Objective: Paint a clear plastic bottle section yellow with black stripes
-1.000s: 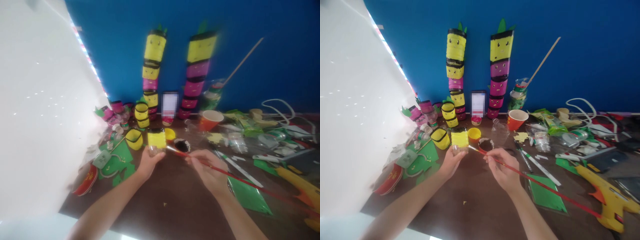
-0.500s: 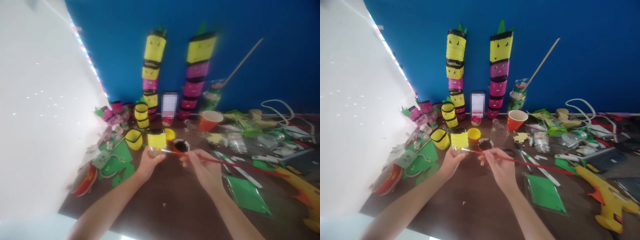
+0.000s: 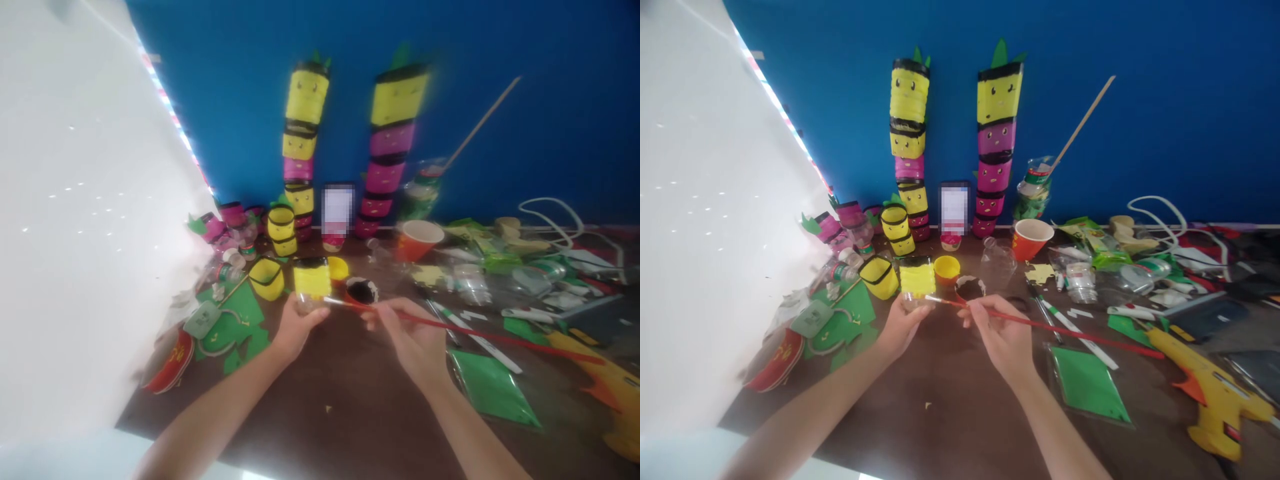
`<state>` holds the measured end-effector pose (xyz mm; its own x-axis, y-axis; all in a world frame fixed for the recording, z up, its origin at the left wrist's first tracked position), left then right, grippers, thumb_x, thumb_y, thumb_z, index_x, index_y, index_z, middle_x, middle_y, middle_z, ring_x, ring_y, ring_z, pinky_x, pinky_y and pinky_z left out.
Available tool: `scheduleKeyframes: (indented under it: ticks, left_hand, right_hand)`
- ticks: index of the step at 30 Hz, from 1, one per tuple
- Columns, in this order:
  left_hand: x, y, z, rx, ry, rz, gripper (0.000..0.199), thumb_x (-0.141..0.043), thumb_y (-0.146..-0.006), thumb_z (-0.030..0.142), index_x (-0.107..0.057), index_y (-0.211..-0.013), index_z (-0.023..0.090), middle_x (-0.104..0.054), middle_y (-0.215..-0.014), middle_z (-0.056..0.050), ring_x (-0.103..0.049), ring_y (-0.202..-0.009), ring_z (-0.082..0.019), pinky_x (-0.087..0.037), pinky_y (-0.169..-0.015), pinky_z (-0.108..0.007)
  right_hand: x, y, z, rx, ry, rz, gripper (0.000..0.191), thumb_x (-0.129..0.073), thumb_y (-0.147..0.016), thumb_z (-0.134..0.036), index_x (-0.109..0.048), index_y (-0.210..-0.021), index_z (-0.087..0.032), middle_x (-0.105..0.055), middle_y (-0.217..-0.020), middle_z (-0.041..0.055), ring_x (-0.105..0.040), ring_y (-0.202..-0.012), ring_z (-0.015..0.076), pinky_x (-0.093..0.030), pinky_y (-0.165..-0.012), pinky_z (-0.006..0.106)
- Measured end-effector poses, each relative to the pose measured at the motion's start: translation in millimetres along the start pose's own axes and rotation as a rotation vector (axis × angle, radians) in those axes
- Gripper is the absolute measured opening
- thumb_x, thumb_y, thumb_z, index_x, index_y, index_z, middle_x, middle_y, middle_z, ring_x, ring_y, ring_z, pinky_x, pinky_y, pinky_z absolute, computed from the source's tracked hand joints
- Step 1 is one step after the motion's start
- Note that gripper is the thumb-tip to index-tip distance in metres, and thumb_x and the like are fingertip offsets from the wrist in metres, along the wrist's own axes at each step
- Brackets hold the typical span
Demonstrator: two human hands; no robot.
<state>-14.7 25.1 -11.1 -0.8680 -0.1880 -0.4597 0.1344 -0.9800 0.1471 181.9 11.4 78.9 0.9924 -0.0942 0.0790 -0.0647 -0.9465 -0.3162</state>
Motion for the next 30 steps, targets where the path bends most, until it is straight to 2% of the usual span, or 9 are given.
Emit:
scheduleKeyframes:
  ticks: [4,7,12,15,18,22,27,30]
  left_hand:
    - [-2.7,-0.4,1.1,0.001,0.009,-0.022,0.052,-0.087,-0.054,0.024,-0.062,-0.099,0.017,-0.071,-0.096,-0.005,-0.065,-0.090,-0.018,-0.045,-0.095,-0.037]
    - [-2.1,-1.2,-0.2,0.005,0.028,-0.016,0.052,-0.087,-0.054,0.024,-0.062,-0.099,0.017,-0.070,-0.096,-0.005,-0.065,-0.090,-0.017,-0.045,-0.095,-0.037]
    - [-0.6,-1.2,-1.5,0.012,0.009,-0.017,0.050,-0.087,-0.053,0.025,-0.063,-0.096,0.017,-0.071,-0.092,-0.005,-0.065,-0.087,-0.018,-0.045,-0.094,-0.038]
    - [-2.4,0.0,-0.1,0.021,-0.004,-0.026,0.048,-0.087,-0.052,0.025,-0.063,-0.094,0.017,-0.071,-0.089,-0.005,-0.065,-0.088,-0.019,-0.045,-0.094,-0.038]
    - [-5.6,0.7,2.0,0.021,0.036,-0.029,0.049,-0.087,-0.051,0.025,-0.063,-0.093,0.017,-0.071,-0.092,-0.005,-0.065,-0.088,-0.019,-0.045,-0.094,-0.037]
    - [-5.4,0.4,3.0,0.025,0.069,0.019,0.049,-0.088,-0.050,0.024,-0.063,-0.091,0.017,-0.071,-0.090,-0.004,-0.065,-0.087,-0.017,-0.043,-0.096,-0.038]
    - [-6.9,0.9,3.2,0.035,0.071,-0.014,0.047,-0.087,-0.051,0.024,-0.063,-0.091,0.016,-0.070,-0.087,-0.003,-0.065,-0.084,-0.017,-0.043,-0.094,-0.037]
    - [-6.6,0.6,3.5,0.029,0.081,-0.018,0.049,-0.087,-0.051,0.025,-0.063,-0.093,0.017,-0.070,-0.089,-0.003,-0.064,-0.085,-0.017,-0.043,-0.094,-0.037]
  right_hand:
    - [13.1,-4.3,1.8,0.002,-0.010,0.084,0.024,-0.068,-0.080,-0.043,-0.067,-0.072,-0.021,-0.068,-0.059,0.0018,-0.065,-0.052,0.0139,-0.057,-0.052,0.025]
    - [19.7,-5.5,9.9,-0.012,-0.056,0.075,0.021,-0.068,-0.081,-0.040,-0.067,-0.075,-0.020,-0.069,-0.061,0.0013,-0.065,-0.053,0.0134,-0.058,-0.054,0.025]
    - [10.9,-2.7,9.1,0.046,-0.009,-0.062,0.015,-0.066,-0.083,-0.035,-0.067,-0.080,-0.021,-0.071,-0.066,0.0022,-0.068,-0.059,0.0153,-0.059,-0.059,0.026]
    - [5.6,-2.4,3.6,0.109,0.069,-0.107,0.015,-0.065,-0.083,-0.036,-0.068,-0.078,-0.021,-0.071,-0.066,0.0028,-0.069,-0.059,0.0160,-0.058,-0.056,0.025]
    - [6.6,-3.4,-1.1,0.169,0.150,-0.099,0.016,-0.066,-0.082,-0.037,-0.068,-0.077,-0.022,-0.070,-0.065,0.0027,-0.068,-0.057,0.0161,-0.057,-0.052,0.024]
    - [13.1,-3.1,-6.1,0.190,0.172,-0.012,0.017,-0.065,-0.082,-0.037,-0.066,-0.075,-0.022,-0.071,-0.073,0.0034,-0.068,-0.056,0.0149,-0.057,-0.053,0.023]
    - [5.1,-1.1,-4.6,0.208,0.175,-0.099,0.015,-0.063,-0.083,-0.036,-0.067,-0.078,-0.022,-0.070,-0.071,0.0033,-0.068,-0.058,0.0154,-0.057,-0.054,0.024]
    - [7.8,-1.3,-4.8,0.274,0.255,-0.071,0.012,-0.061,-0.084,-0.032,-0.067,-0.078,-0.022,-0.070,-0.072,0.0030,-0.068,-0.060,0.0151,-0.057,-0.056,0.024]
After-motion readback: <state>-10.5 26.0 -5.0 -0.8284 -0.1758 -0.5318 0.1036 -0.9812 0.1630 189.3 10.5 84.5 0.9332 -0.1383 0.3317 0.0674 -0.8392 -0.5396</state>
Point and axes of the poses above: each hand's wrist, its own y-axis away from the middle knuckle, its own x-axis out of the back of the hand, z = x × y, the point moved 6 cm from there along -y, towards the middle knuckle
